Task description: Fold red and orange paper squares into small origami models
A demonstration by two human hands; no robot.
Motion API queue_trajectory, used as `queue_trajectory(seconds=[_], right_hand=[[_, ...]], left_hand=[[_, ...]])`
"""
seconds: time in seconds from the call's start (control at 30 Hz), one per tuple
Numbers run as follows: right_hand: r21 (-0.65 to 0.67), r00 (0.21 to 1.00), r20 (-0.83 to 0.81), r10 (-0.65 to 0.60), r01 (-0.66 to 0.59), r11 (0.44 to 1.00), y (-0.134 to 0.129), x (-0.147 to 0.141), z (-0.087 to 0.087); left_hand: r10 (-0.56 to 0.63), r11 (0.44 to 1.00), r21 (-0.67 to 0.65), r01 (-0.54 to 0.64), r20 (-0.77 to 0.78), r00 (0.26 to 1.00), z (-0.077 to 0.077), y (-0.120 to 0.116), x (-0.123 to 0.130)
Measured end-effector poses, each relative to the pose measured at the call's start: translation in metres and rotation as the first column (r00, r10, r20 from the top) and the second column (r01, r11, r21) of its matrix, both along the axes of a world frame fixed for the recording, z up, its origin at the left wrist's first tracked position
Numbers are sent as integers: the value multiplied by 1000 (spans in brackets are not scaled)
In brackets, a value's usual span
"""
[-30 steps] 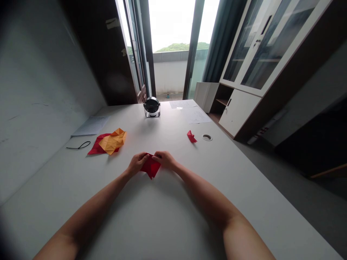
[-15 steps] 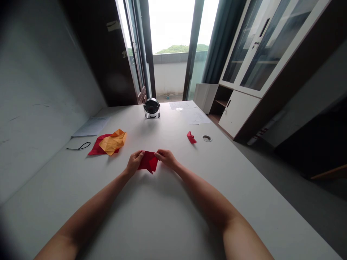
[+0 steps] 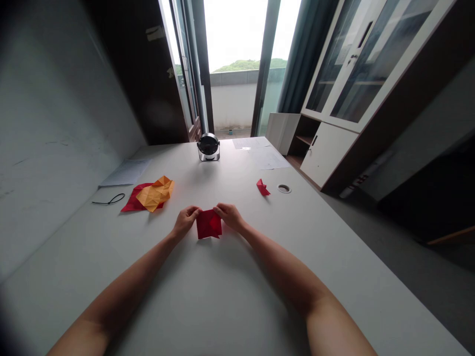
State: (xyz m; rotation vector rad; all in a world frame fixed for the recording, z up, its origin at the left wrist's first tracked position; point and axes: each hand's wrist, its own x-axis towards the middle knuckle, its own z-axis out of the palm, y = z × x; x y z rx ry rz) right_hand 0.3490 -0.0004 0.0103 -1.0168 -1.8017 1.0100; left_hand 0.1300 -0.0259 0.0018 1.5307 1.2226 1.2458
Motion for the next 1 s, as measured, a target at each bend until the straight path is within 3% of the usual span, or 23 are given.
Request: queue_trajectory(seconds=[0.23,0.57,1.0], right_hand=[[-117,983,-176,-55,35,993,7,7,0],[-203,875,-478,74,-192,960,5,8,6],[-209,883,-464,64,-179,961,9,6,-3]], left_hand=[[-110,993,-35,110,21,994,4,-5,5],[18,998,-62,1,306,952,0,4,-2],[-42,999,-17,46,198,979,-5,4,-1]])
